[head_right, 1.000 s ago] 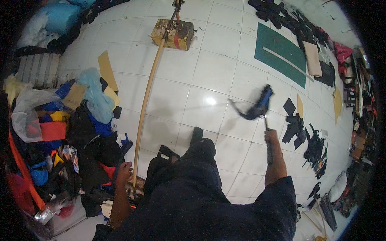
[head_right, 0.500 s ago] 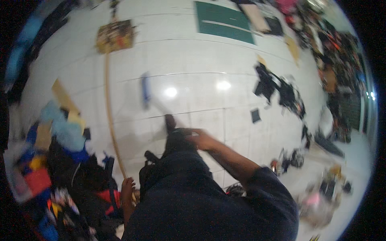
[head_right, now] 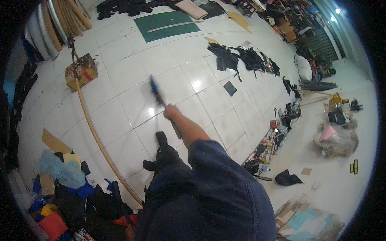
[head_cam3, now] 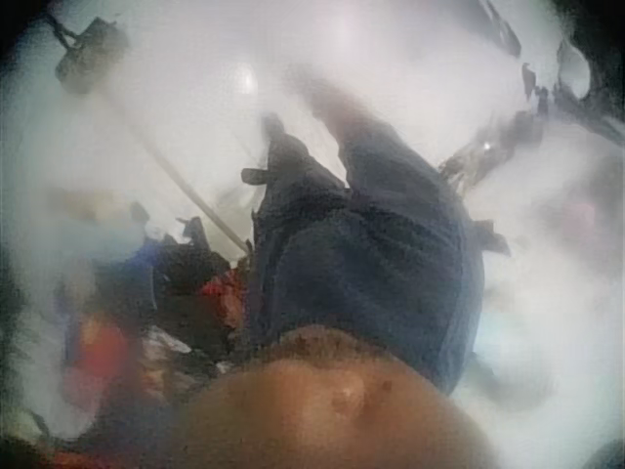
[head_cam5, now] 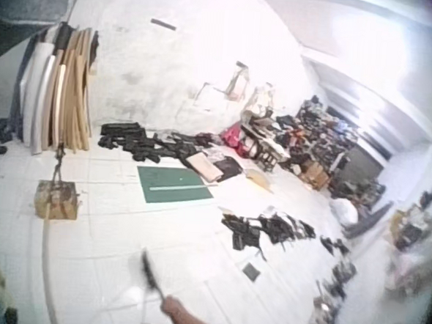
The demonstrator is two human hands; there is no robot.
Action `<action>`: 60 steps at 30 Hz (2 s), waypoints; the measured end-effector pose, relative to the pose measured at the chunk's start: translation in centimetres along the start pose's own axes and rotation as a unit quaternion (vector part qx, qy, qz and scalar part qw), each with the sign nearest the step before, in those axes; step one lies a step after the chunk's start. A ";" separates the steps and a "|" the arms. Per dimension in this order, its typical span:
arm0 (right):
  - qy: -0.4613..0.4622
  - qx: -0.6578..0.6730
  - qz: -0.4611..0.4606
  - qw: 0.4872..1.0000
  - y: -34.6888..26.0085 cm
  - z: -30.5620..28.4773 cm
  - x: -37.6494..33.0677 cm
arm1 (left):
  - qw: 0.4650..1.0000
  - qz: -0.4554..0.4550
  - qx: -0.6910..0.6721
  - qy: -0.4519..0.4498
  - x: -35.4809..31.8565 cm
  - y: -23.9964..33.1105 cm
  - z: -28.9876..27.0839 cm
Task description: The person gathers black fabric scraps from the floor, moves a green cutting mat, and then sweeps the tiled floor with a broom to collect debris into a pile.
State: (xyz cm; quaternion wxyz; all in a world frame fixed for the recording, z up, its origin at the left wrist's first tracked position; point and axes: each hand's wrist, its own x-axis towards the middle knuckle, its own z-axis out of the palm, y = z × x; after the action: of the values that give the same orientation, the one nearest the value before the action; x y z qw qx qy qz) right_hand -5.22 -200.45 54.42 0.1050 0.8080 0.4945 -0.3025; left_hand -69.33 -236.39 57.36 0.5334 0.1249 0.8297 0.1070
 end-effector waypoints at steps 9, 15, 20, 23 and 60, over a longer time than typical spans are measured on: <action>-0.010 0.122 -0.056 0.991 4.1 -1.6 -14.9 | 0.995 -0.008 0.059 -0.078 -3.7 -2.1 7.7; -0.222 0.199 -0.219 0.929 -1.0 10.0 -21.2 | 0.997 0.059 0.030 -0.039 -5.1 0.9 9.2; -0.298 0.162 -0.239 0.910 -2.6 15.4 -23.5 | 0.987 0.146 -0.023 -0.058 -9.6 7.7 11.7; -0.304 0.075 -0.263 0.913 1.1 16.0 -21.6 | 0.979 0.192 0.011 -0.067 -10.0 6.2 12.2; -0.367 0.532 -0.182 0.741 -54.0 -11.5 6.0 | 0.980 0.117 -0.135 0.086 7.3 32.2 -2.9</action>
State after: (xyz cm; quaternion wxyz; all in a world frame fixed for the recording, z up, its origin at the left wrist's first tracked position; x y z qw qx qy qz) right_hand -45.39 -164.23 67.02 -0.2262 0.4533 0.3141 -0.8029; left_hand -71.85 -203.69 62.31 0.4554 0.1388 0.8302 0.2899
